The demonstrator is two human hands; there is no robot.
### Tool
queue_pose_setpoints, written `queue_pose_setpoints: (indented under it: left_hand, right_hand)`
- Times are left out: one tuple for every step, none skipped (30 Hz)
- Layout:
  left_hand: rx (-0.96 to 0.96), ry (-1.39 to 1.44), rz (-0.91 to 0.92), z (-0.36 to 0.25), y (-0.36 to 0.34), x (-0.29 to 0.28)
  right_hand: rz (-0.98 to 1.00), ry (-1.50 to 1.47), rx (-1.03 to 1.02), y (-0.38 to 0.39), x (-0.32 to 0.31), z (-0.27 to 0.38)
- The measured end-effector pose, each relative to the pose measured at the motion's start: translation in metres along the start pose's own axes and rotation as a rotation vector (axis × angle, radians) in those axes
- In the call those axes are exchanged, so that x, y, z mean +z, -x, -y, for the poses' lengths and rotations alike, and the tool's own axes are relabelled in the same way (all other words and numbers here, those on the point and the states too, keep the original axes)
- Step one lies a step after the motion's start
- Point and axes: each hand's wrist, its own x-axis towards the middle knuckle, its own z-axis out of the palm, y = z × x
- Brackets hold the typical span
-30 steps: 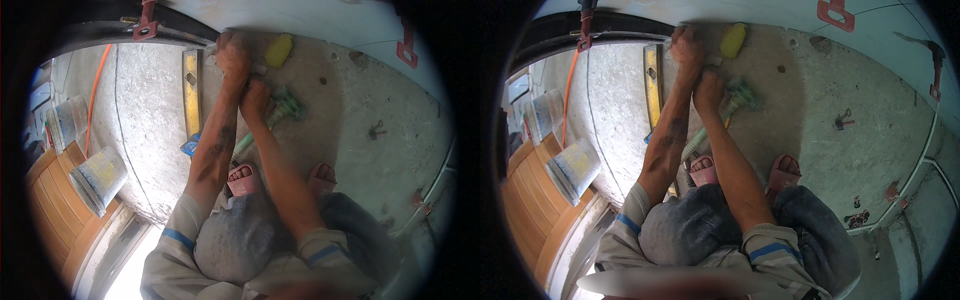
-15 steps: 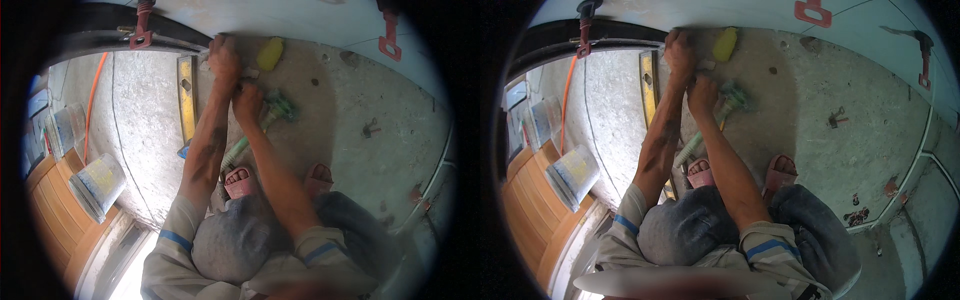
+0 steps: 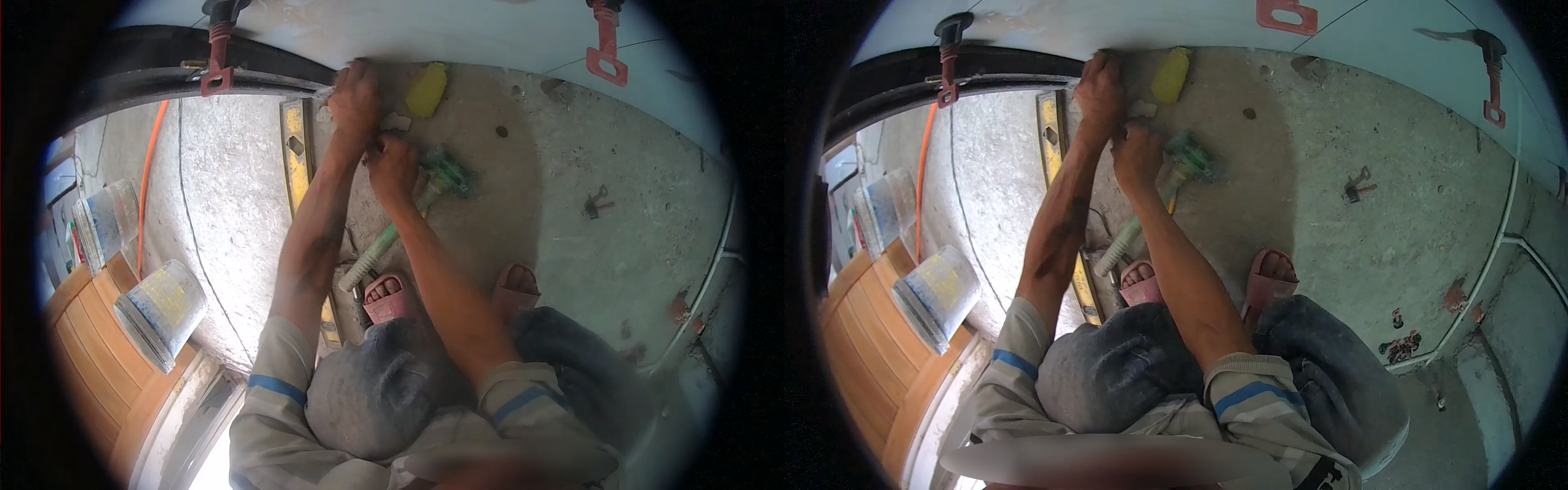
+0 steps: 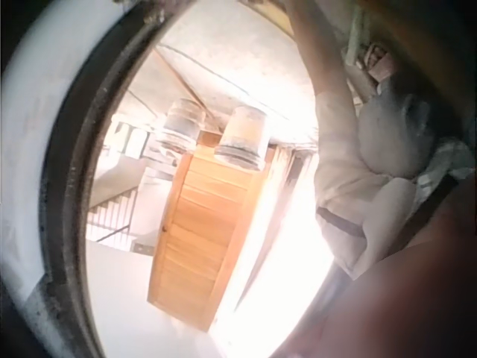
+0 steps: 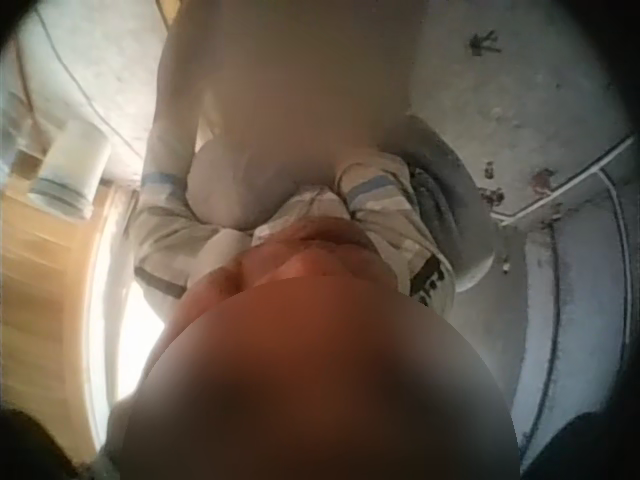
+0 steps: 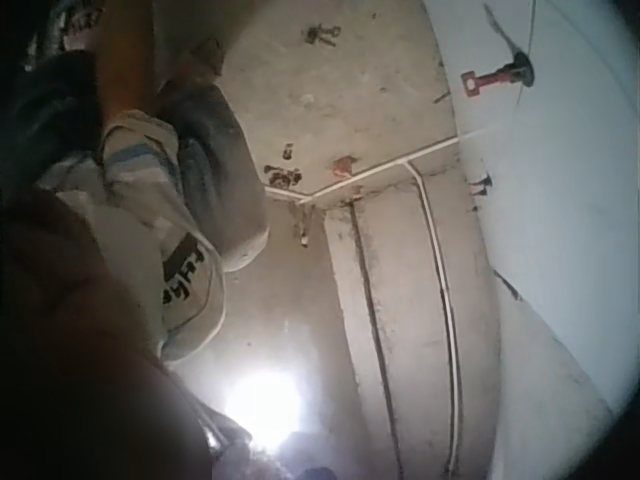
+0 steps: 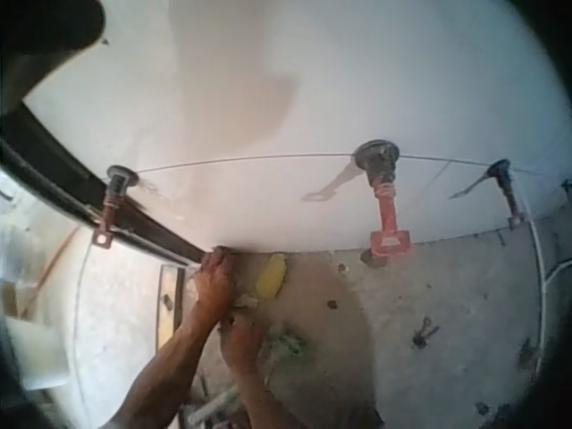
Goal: Installing ceramic wall tiles using a rubber mallet and spacers.
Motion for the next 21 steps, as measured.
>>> queue_pose_setpoints:
  left_hand:
    - [0.007,-0.001,-0.067,0.001,0.000,0.000]
    - [0.090,-0.001,-0.047,0.005,-0.001,-0.002]
    - [0.156,-0.012,-0.017,0.009,-0.001,-0.004]
    - [0.179,-0.016,-0.031,0.011,-0.002,-0.006]
    - [0.197,-0.027,-0.058,0.014,-0.001,-0.007]
    - [0.214,-0.035,-0.071,0.015,-0.002,-0.006]
    - [0.226,-0.019,-0.096,0.014,-0.002,-0.003]
    - [0.180,-0.035,-0.063,0.014,0.000,-0.002]
    - [0.134,-0.046,-0.028,0.012,0.002,0.000]
    - [0.045,-0.069,0.115,0.012,0.003,0.001]
    - [0.108,-0.014,0.062,0.010,0.002,0.003]
    - [0.081,-0.022,0.046,0.008,0.003,0.004]
    - [0.055,-0.021,0.044,0.005,0.004,0.004]
    - [0.061,-0.010,0.019,0.006,0.004,0.003]
    - [0.083,-0.015,0.048,0.008,0.003,0.000]
    - [0.053,-0.049,0.114,0.006,0.002,-0.001]
    - [0.117,-0.015,0.066,0.005,0.001,-0.003]
    - [0.104,-0.015,0.022,0.004,0.000,-0.004]
    - [0.091,-0.017,-0.018,0.003,-0.001,-0.005]
    - [0.066,0.001,0.069,0.002,0.000,-0.007]
    - [0.083,0.006,0.054,0.001,0.000,-0.008]
  right_hand:
    - [-0.014,0.028,-0.013,0.000,0.000,0.000]
    - [-0.003,0.053,0.011,0.000,-0.001,0.000]
    - [-0.023,0.045,-0.034,0.000,-0.001,0.000]
    - [0.018,0.029,-0.013,0.000,-0.002,-0.001]
    - [0.052,0.015,0.000,0.001,-0.002,-0.002]
    - [0.048,0.014,0.007,0.001,-0.001,-0.003]
    - [0.070,-0.003,0.018,0.001,0.001,-0.005]
    - [0.053,-0.018,0.009,0.001,0.003,-0.007]
    - [0.074,0.002,0.036,0.001,0.006,-0.009]
    - [0.046,-0.031,0.041,0.001,0.010,-0.010]
    - [0.051,-0.067,0.112,0.000,0.013,-0.010]
    - [-0.040,-0.058,0.040,-0.001,0.014,-0.011]
    - [-0.046,-0.005,0.026,-0.001,0.016,-0.011]
    - [-0.047,0.047,0.010,-0.001,0.014,-0.011]
    - [-0.074,0.050,0.004,0.000,0.012,-0.011]
    - [-0.009,0.001,0.063,-0.001,0.010,-0.009]
    - [0.061,-0.050,0.120,0.000,0.008,-0.008]
    - [0.041,-0.053,0.112,-0.001,0.005,-0.006]
    - [0.048,-0.040,0.105,-0.001,0.003,-0.005]
    - [0.060,-0.026,0.104,0.000,0.001,-0.003]
    - [0.052,-0.031,0.107,0.000,0.001,-0.002]
